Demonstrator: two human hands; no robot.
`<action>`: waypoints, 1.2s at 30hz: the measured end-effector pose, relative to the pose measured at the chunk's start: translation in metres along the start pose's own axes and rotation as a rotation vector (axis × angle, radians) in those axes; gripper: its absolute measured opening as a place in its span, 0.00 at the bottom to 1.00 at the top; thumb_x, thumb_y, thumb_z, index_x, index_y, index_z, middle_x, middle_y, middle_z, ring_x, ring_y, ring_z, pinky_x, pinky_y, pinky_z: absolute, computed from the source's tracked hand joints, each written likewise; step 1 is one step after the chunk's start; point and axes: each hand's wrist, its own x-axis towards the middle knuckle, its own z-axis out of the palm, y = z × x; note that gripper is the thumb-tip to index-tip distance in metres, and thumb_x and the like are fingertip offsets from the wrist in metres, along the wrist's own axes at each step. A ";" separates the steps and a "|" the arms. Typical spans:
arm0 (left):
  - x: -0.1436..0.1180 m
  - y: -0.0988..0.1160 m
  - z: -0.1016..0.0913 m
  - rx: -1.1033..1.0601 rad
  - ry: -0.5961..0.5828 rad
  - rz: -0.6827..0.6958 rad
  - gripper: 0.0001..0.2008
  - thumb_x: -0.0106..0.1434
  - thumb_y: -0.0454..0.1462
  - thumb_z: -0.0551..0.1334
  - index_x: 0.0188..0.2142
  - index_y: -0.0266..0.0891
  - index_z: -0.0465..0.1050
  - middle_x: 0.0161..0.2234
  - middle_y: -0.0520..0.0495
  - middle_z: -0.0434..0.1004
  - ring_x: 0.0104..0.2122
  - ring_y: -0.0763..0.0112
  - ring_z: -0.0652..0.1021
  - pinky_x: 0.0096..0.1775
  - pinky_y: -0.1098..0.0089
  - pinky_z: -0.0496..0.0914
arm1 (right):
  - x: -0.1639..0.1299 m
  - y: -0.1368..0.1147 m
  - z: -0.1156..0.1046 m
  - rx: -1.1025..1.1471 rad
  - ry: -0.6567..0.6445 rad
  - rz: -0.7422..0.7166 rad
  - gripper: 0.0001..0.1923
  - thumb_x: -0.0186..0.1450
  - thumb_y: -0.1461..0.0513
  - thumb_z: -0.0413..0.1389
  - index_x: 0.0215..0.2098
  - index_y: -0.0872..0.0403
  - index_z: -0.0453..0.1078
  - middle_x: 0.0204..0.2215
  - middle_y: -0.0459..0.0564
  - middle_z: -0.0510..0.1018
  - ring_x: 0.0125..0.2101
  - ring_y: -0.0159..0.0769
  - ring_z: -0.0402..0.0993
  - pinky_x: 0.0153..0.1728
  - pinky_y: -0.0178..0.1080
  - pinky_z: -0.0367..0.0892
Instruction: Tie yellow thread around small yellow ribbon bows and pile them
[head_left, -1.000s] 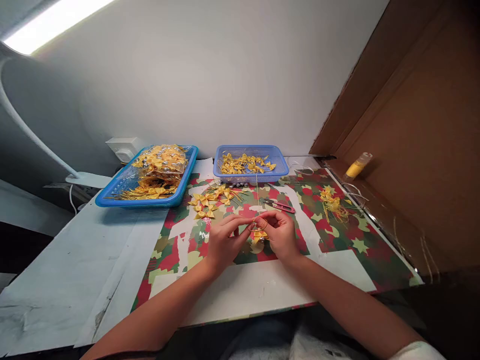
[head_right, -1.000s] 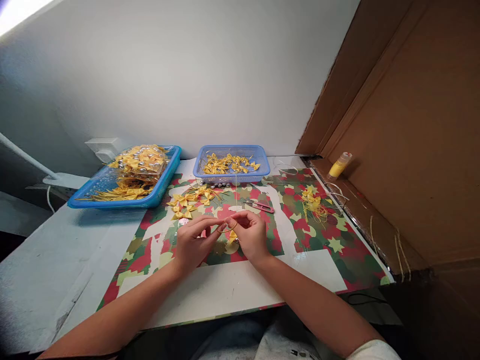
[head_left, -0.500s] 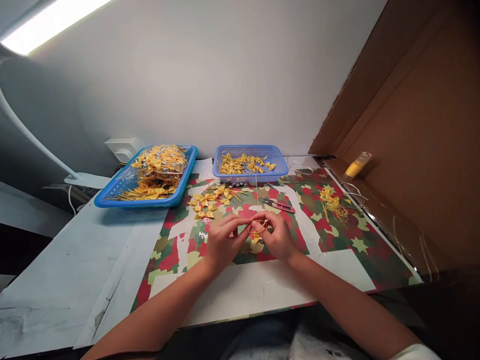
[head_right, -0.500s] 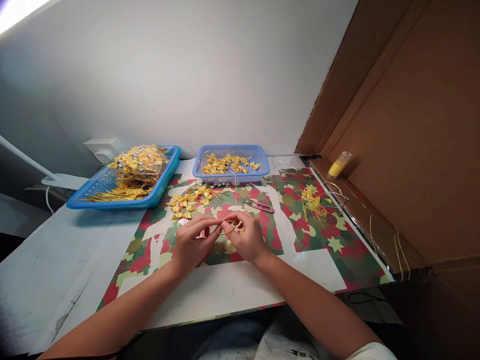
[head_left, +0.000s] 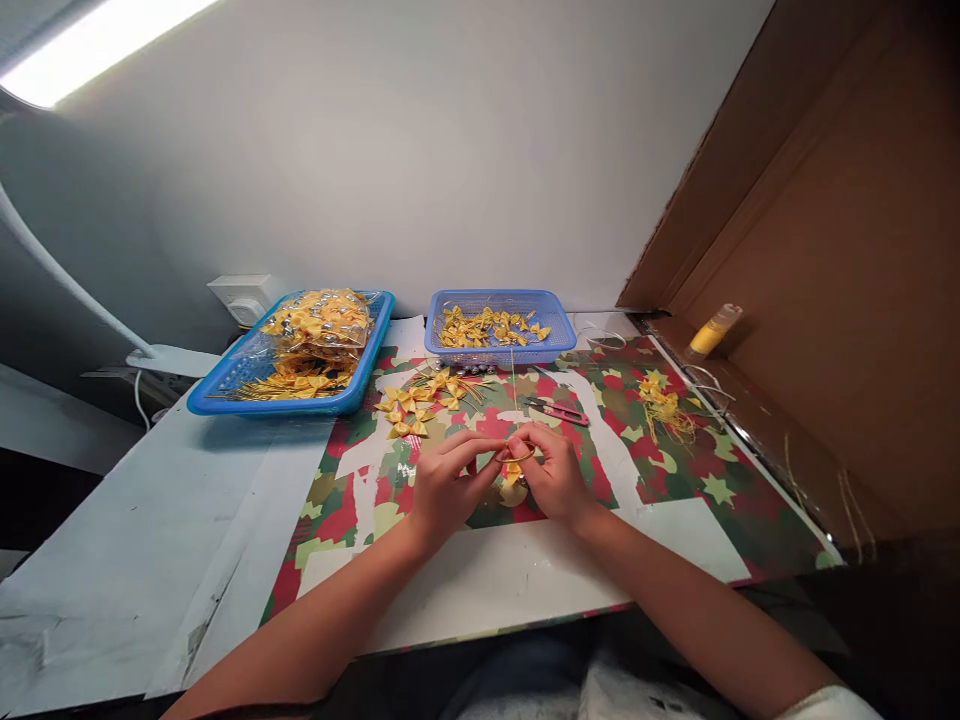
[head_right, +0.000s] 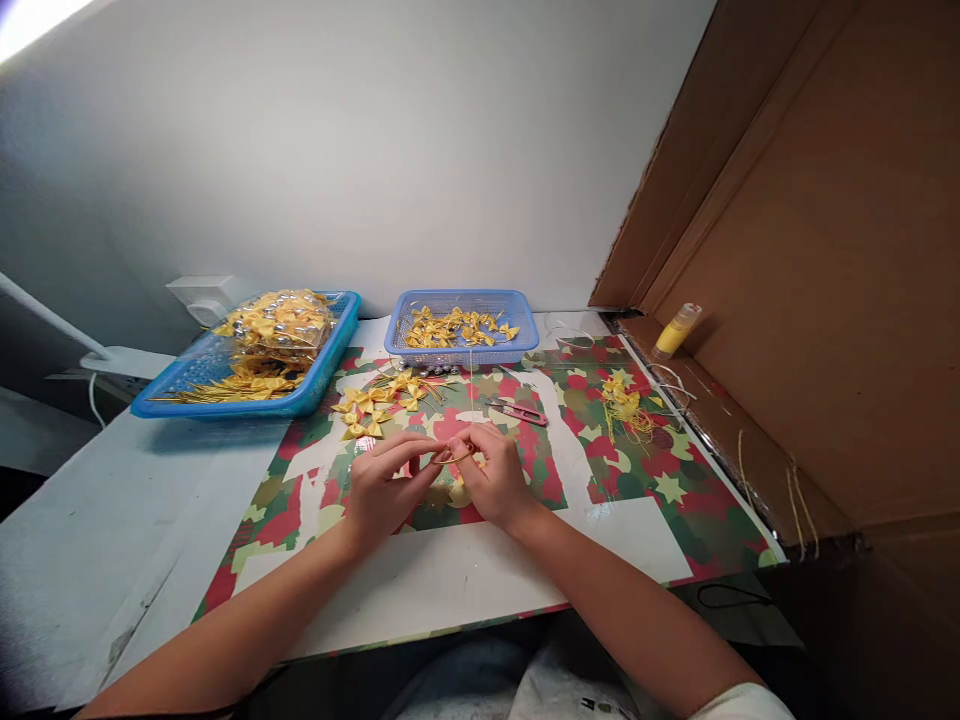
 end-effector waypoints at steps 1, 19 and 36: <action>0.000 0.000 0.000 0.003 0.001 0.001 0.03 0.61 0.33 0.64 0.33 0.39 0.77 0.27 0.50 0.78 0.20 0.80 0.69 0.23 0.77 0.67 | 0.000 0.000 0.000 -0.007 0.003 -0.009 0.14 0.67 0.61 0.48 0.25 0.52 0.68 0.23 0.45 0.73 0.28 0.34 0.68 0.32 0.37 0.61; 0.002 -0.001 -0.002 -0.014 -0.028 0.017 0.03 0.61 0.34 0.64 0.33 0.39 0.77 0.27 0.48 0.79 0.21 0.78 0.71 0.24 0.76 0.68 | 0.001 0.001 -0.005 -0.057 -0.012 -0.085 0.13 0.67 0.62 0.48 0.25 0.52 0.66 0.21 0.45 0.70 0.27 0.34 0.64 0.30 0.37 0.60; 0.000 -0.003 -0.001 -0.029 -0.033 0.040 0.02 0.60 0.33 0.64 0.33 0.38 0.77 0.28 0.48 0.79 0.20 0.78 0.70 0.24 0.75 0.68 | 0.004 0.002 -0.013 -0.084 -0.003 -0.122 0.10 0.62 0.64 0.50 0.23 0.52 0.64 0.20 0.44 0.70 0.24 0.33 0.64 0.29 0.37 0.60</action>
